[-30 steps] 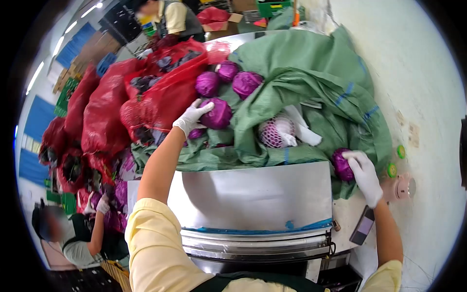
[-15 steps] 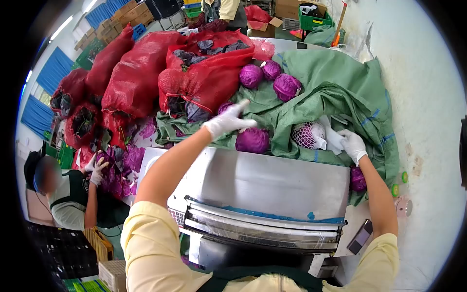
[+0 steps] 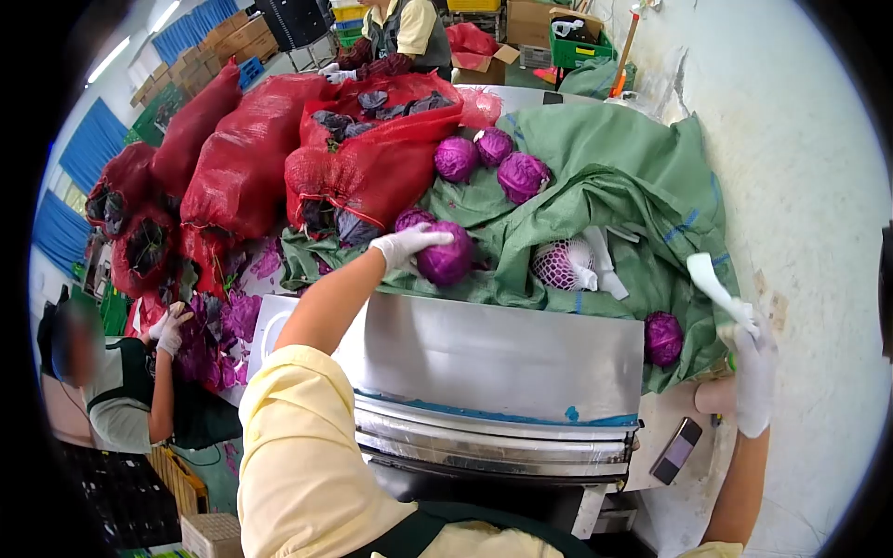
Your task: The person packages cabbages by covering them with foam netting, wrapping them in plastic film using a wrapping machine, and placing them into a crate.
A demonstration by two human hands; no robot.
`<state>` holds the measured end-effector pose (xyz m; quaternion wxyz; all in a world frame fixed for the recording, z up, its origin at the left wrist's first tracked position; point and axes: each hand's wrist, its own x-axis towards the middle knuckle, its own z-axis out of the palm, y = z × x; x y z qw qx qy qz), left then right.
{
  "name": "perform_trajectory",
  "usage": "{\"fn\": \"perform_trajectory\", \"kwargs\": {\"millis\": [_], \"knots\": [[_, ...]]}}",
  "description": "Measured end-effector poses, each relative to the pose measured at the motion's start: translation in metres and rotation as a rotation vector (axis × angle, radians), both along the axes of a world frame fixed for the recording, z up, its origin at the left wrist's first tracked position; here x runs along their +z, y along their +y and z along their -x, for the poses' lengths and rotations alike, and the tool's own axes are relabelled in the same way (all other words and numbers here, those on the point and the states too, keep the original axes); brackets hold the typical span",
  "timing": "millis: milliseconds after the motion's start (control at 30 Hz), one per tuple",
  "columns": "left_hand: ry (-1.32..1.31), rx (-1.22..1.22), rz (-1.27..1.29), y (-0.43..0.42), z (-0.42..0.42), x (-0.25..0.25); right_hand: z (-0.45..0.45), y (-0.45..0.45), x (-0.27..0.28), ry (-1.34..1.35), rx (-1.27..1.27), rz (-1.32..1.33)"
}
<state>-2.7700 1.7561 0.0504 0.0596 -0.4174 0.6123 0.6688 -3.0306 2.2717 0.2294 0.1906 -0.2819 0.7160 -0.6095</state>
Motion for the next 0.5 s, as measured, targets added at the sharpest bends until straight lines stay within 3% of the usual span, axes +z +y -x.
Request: {"fn": "perform_trajectory", "kwargs": {"millis": [33,100,167,233,333,400,433,500], "knots": [[0.054,0.017,-0.028,-0.003,-0.009,0.004,-0.002,0.015,0.000,0.147,-0.030,-0.227],[0.083,0.070,0.013,-0.004,-0.030,0.046,-0.019,0.027,0.011,0.268,-0.096,-0.233],[0.094,0.145,0.121,-0.012,-0.063,0.071,-0.033,0.031,0.015,0.393,-0.145,-0.211],[0.087,0.146,0.237,-0.009,-0.108,0.100,-0.046,0.029,0.017,0.356,-0.370,0.056],[0.036,0.154,0.532,0.022,-0.173,0.135,-0.072,0.013,0.025,0.279,-0.355,0.136],[0.028,-0.070,1.171,0.017,-0.220,0.111,-0.086,-0.003,0.021,0.289,-0.358,0.246],[-0.199,-0.080,1.182,0.027,-0.241,0.108,-0.095,-0.006,0.025,0.212,-0.307,0.188],[-0.411,-0.191,1.302,0.070,-0.262,0.118,-0.110,-0.005,0.035,0.139,-0.234,0.128]]}}
